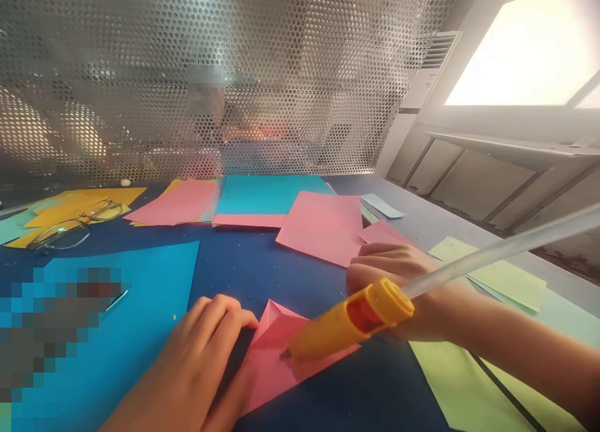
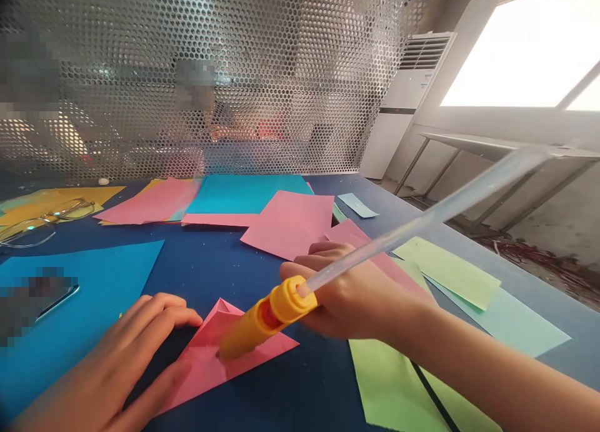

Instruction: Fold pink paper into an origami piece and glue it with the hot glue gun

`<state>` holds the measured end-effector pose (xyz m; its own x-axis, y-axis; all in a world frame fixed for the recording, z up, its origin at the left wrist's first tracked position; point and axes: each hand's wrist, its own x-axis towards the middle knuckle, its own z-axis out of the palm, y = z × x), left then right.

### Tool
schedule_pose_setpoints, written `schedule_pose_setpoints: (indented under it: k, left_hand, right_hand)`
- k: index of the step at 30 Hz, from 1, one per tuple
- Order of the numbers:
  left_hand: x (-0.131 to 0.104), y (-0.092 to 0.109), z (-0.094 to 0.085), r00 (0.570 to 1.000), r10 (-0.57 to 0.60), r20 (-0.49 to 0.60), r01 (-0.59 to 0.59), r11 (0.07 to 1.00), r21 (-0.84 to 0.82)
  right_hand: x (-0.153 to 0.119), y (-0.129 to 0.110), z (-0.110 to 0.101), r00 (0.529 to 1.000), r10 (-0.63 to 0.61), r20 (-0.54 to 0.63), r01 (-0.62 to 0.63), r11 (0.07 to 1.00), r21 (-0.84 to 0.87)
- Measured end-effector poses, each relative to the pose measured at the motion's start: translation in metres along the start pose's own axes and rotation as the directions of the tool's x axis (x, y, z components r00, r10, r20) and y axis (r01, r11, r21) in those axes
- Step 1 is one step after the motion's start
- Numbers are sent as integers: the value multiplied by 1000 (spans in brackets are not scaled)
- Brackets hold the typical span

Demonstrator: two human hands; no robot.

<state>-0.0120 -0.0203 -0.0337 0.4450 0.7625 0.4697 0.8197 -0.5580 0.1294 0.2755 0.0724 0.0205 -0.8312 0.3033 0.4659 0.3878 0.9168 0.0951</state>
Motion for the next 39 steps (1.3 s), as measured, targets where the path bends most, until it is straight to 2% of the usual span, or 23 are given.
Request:
schedule_pose_setpoints:
  k: [7,14,24,29,36,39]
  left_hand:
    - [1,0,1,999,-3,-40,2,1000,-20]
    - [-1,-1,1,1000,-24,-16,23,998,-54]
    - [0,1,0,997,-72,15,73,992,-103]
    - [1,0,-1,999,-48,8,48,994,-97]
    - [2,0,-1,999,-51,0,51,995,-87]
    - [1,0,0,999,-53,1,53,993,-109]
  right_hand:
    - [2,-6,2,1000,9,2,-9,1000,21]
    - [0,1,-6,1000,-23,-10,24,1000,16]
    - [-2,7,-7,1000,-2,22,3,999,-32]
    - [-7,16,-13,999,30,20,-28,996,-88]
    - [-3,13,-16,998,-41,42,43,998,-51]
    - [-5,16,-16,999,-5,31,8,995,-95]
